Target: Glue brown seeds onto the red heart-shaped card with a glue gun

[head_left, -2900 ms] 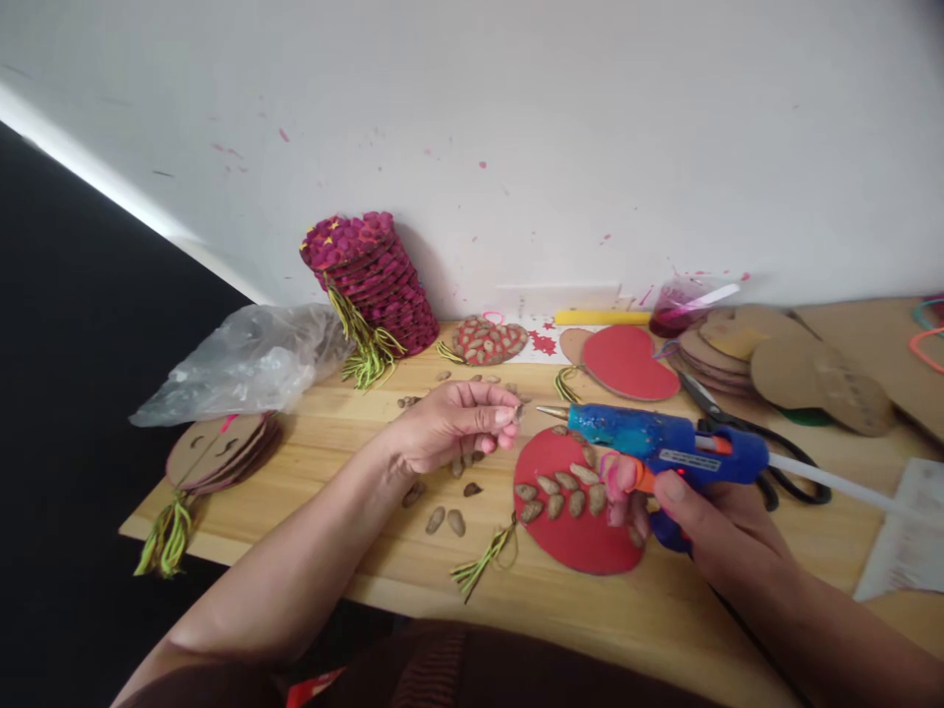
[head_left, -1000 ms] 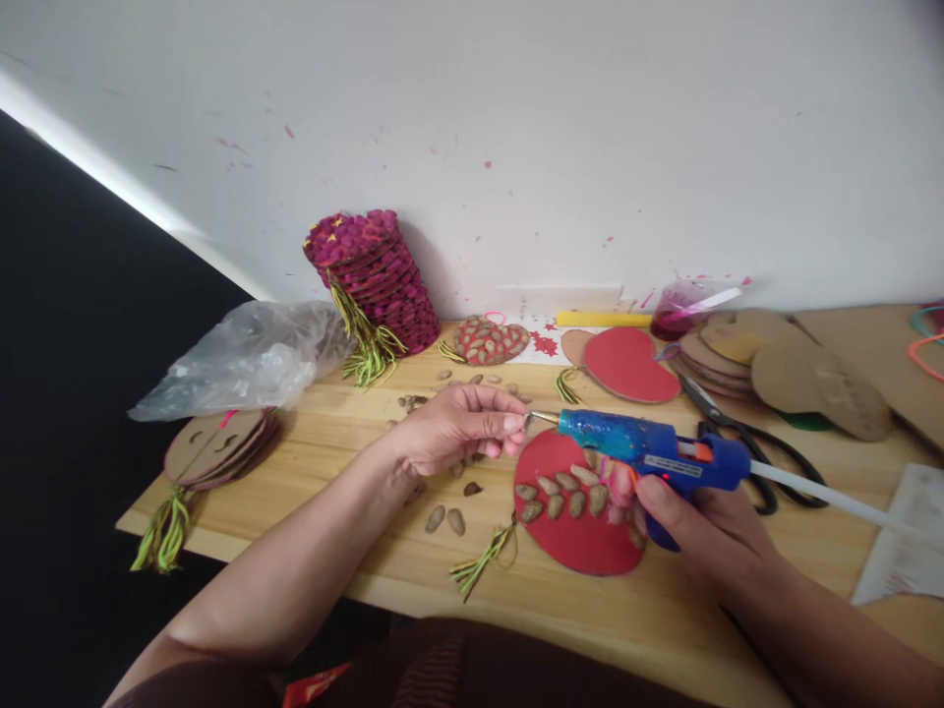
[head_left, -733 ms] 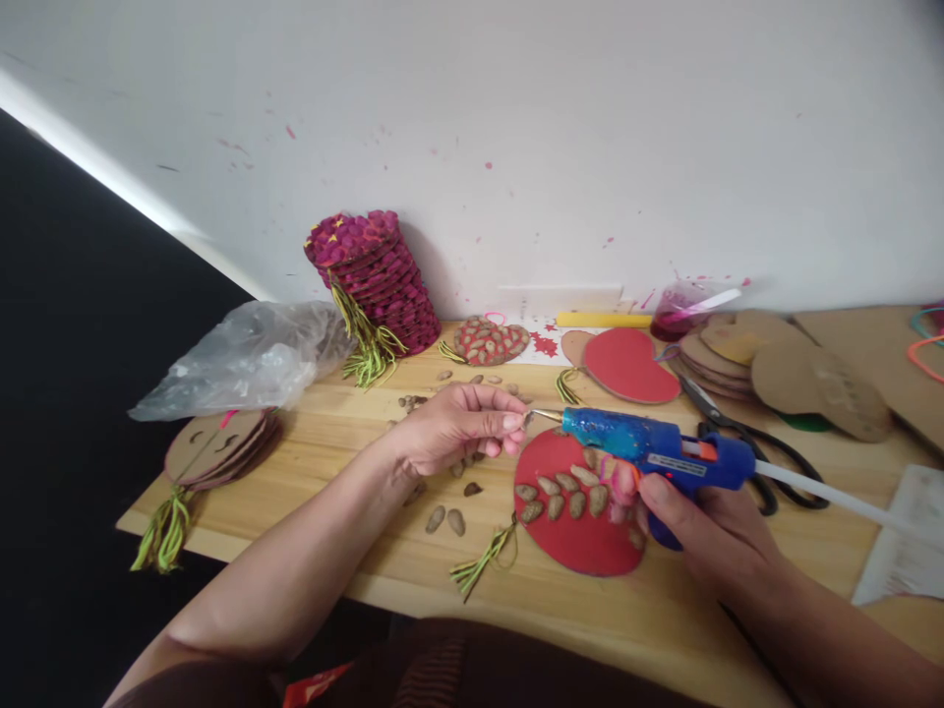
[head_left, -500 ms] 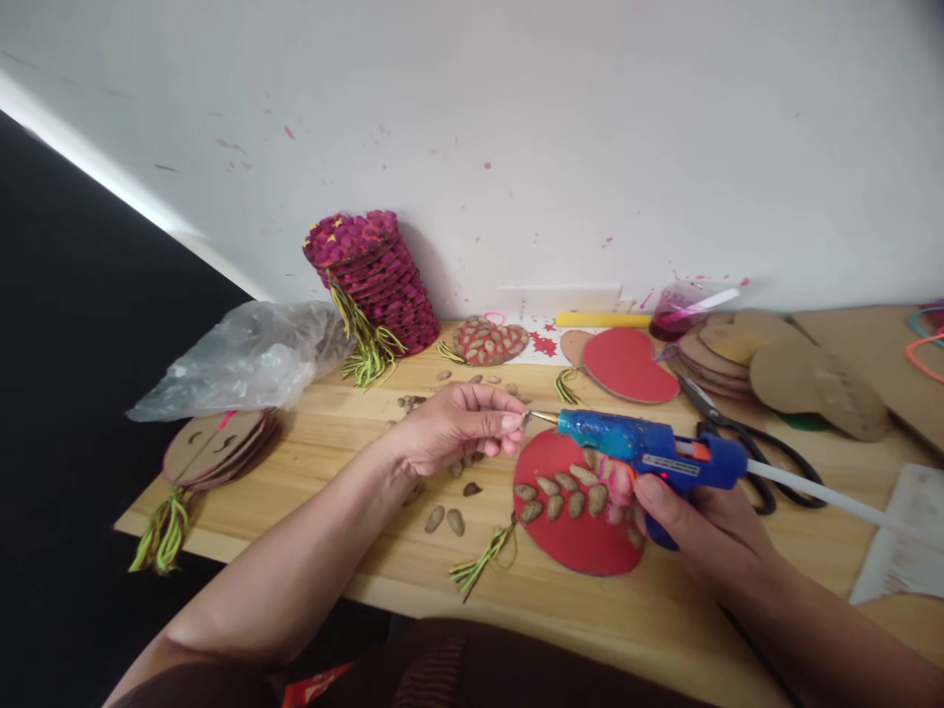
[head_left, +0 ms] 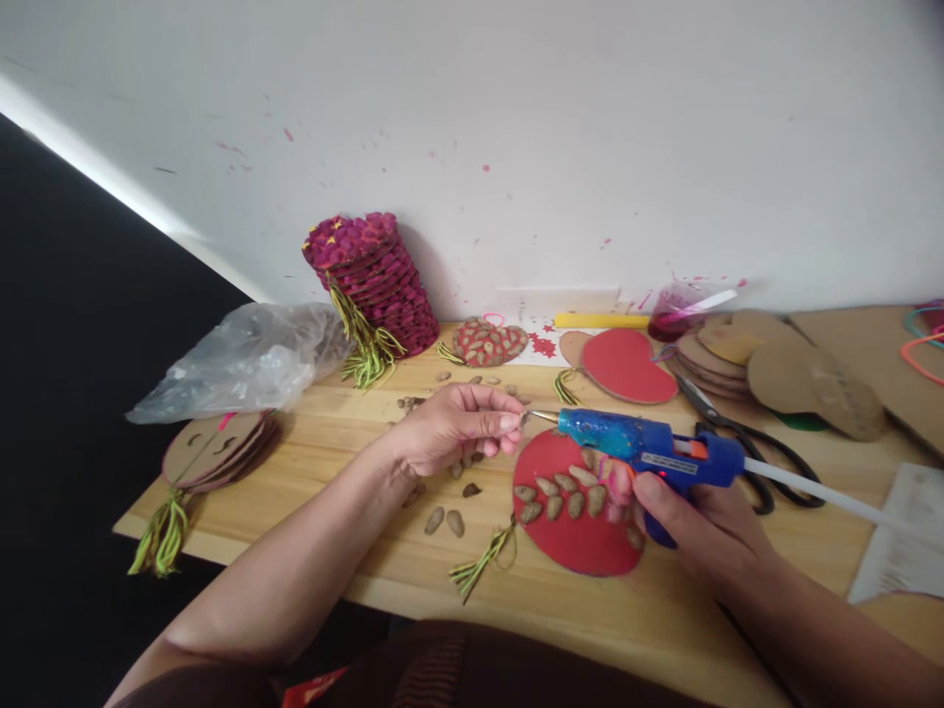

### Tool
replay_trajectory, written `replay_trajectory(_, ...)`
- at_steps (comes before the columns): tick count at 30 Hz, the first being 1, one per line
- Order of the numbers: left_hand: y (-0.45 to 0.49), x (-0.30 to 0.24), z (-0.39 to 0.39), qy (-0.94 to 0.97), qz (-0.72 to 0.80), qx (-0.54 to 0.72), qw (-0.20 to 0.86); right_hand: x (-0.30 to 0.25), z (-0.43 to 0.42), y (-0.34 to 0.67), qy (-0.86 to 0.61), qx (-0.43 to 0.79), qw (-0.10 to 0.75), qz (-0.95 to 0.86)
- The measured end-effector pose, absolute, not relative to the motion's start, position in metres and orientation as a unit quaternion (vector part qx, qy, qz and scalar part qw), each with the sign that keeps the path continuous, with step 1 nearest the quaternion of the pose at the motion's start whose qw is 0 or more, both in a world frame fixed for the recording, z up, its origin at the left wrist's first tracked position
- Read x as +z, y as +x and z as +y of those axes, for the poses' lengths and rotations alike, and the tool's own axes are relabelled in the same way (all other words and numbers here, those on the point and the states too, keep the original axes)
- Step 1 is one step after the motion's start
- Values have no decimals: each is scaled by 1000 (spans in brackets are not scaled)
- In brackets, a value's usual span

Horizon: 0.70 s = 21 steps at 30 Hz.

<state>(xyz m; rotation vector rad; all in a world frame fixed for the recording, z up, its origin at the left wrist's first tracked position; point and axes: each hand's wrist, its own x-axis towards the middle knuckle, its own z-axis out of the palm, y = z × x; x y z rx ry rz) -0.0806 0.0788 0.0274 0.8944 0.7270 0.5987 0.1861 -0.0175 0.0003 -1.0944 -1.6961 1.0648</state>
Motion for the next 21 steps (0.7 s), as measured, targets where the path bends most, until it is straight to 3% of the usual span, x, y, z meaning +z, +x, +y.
replay_trajectory(21,-82,27,80,415,333,301,791,2,-17,184,-425,429,420,-677)
